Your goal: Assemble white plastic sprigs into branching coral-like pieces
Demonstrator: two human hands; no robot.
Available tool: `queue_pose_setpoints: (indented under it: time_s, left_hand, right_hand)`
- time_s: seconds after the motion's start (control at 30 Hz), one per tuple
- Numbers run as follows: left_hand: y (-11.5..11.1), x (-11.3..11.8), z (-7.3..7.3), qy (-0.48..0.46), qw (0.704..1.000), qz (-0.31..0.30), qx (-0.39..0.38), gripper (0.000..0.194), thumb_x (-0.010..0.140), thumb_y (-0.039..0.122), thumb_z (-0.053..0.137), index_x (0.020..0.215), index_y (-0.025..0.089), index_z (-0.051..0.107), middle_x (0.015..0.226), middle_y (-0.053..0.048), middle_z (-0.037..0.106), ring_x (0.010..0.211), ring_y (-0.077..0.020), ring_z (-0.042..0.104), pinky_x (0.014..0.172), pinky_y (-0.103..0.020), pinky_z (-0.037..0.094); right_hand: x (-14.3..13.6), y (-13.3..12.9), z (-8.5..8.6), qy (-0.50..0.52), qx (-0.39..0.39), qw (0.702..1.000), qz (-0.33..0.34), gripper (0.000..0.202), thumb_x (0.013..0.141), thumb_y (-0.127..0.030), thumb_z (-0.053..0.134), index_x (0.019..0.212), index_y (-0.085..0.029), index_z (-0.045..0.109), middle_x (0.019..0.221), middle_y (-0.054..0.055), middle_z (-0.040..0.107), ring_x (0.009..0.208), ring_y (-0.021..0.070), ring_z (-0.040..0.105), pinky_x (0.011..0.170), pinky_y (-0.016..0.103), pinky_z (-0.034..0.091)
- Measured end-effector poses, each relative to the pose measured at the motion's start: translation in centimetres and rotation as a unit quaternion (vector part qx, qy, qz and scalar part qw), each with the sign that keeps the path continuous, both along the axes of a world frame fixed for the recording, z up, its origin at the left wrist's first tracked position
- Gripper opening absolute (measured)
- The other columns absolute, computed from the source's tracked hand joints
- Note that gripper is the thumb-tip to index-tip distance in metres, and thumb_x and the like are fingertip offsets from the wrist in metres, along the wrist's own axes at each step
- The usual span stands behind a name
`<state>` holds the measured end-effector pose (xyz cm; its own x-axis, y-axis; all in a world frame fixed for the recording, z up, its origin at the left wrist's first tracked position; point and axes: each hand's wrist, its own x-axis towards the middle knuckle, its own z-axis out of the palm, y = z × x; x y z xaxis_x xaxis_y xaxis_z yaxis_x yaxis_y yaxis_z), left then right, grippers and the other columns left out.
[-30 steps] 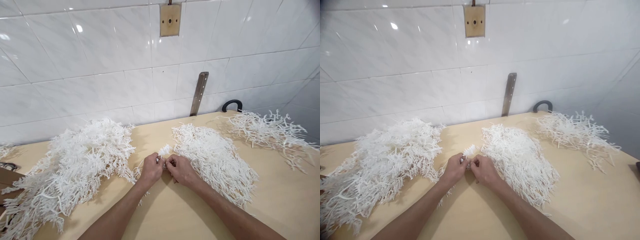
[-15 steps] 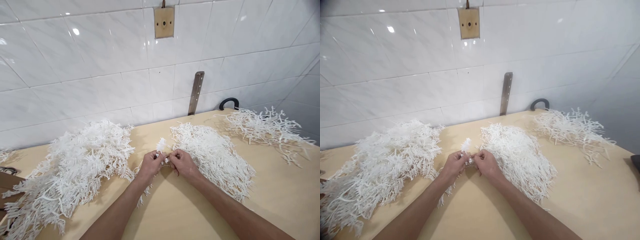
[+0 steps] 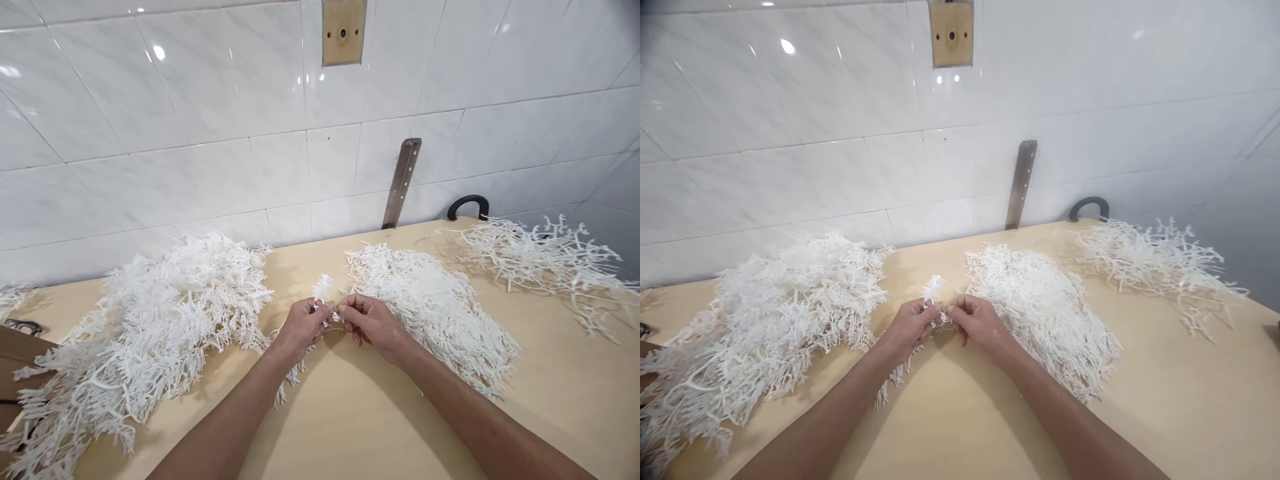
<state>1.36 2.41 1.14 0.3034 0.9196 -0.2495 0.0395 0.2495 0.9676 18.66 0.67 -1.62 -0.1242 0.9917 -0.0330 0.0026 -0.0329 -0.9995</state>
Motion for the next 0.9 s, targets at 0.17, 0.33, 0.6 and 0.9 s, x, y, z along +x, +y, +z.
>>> queue_pose_setpoints:
  time_s: [0.17,0.33,0.6,0.9]
  left_hand:
    - [0.0,0.2,-0.1,0.021,1.0,0.013,0.007,0.035,0.078,0.046,0.069,0.064,0.018,0.053,0.038,0.01,0.032,0.034,-0.004,0.021,0.038,-0.021,0.014]
    - [0.1,0.2,-0.3,0.016,0.999,0.03,-0.007,0.034,0.076,0.043,0.071,0.064,0.019,0.051,0.039,0.01,0.033,0.035,-0.0041,0.021,0.038,-0.02,0.014]
    - [0.1,0.2,-0.3,0.031,0.999,0.009,-0.001,0.036,0.075,0.047,0.07,0.063,0.018,0.053,0.038,0.009,0.032,0.035,-0.0044,0.021,0.037,-0.02,0.014]
    - [-0.1,0.3,-0.3,0.171,0.98,0.017,0.1,0.028,0.079,0.042,0.061,0.064,0.019,0.053,0.049,0.005,0.044,0.045,-0.0094,0.037,0.047,-0.023,0.028]
  right_hand:
    - [-0.2,-0.2,0.3,-0.044,0.035,0.998,-0.007,0.03,0.084,-0.048,0.066,0.082,-0.019,0.061,0.057,-0.006,0.051,0.042,0.0078,0.045,0.037,0.02,0.039]
    - [-0.8,-0.5,1.2,-0.096,0.02,0.995,0.001,0.026,0.082,-0.044,0.067,0.08,-0.018,0.06,0.061,-0.004,0.056,0.042,0.0066,0.044,0.036,0.019,0.037]
    - [-0.4,-0.4,1.0,-0.116,-0.03,0.993,0.018,0.017,0.083,-0.034,0.062,0.079,-0.017,0.065,0.054,-0.005,0.056,0.038,0.0073,0.051,0.039,0.019,0.041]
    - [-0.6,-0.7,1.8,-0.163,-0.07,0.984,0.01,0.015,0.082,-0.031,0.06,0.074,-0.018,0.062,0.057,-0.002,0.064,0.043,0.0114,0.062,0.038,0.017,0.039]
